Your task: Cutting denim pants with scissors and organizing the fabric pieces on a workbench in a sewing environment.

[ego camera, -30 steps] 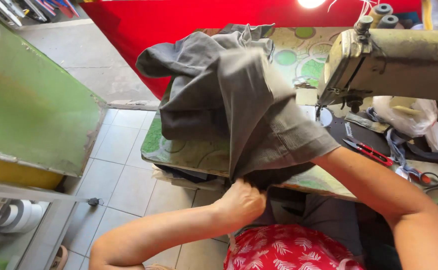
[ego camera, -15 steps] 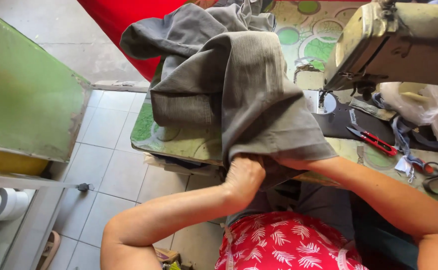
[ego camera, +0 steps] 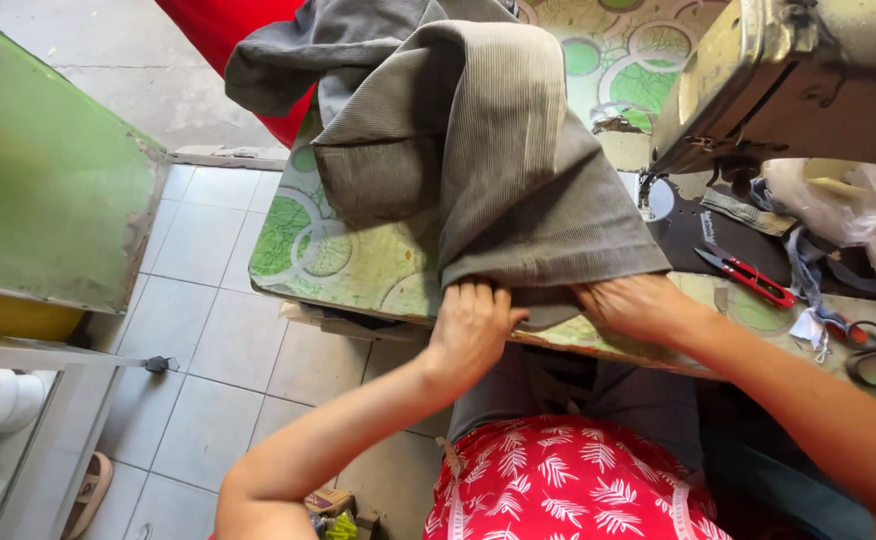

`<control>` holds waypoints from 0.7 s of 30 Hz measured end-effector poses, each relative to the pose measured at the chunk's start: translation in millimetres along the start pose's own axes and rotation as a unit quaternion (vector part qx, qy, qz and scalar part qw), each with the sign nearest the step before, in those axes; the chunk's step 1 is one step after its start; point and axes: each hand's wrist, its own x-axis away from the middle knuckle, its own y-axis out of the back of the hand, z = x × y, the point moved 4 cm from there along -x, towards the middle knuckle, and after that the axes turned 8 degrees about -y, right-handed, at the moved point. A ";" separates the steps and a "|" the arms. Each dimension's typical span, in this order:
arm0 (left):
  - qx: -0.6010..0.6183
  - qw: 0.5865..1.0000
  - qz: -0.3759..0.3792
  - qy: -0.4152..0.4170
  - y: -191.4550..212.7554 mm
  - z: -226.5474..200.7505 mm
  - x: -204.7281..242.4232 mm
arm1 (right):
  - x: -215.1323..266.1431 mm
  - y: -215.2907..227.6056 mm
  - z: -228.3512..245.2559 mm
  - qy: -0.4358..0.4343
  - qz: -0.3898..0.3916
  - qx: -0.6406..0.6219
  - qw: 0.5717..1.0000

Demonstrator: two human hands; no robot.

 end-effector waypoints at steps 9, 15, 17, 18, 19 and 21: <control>-0.129 0.988 -0.064 -0.054 99.2 -24.1 6.4 | 39.5 36.5 -0.3 0.013 0.043 0.036 0.998; -0.027 0.976 -0.187 -0.108 126.2 -23.3 -13.4 | 28.7 72.0 12.6 -0.033 0.014 -0.120 0.992; 0.036 0.966 -0.211 -0.143 128.6 -12.5 -31.9 | 12.3 83.3 22.4 -0.008 -0.057 -0.134 0.989; 0.038 0.966 -0.211 -0.144 126.4 0.4 -48.2 | -0.3 79.9 25.1 -0.009 -0.056 -0.133 0.989; 0.039 0.955 -0.236 -0.174 126.1 10.9 -63.5 | -12.5 77.8 28.9 0.005 -0.066 -0.137 0.988; 0.039 0.942 -0.263 -0.204 111.6 30.2 -92.6 | -34.1 65.0 29.9 0.021 -0.076 -0.137 0.987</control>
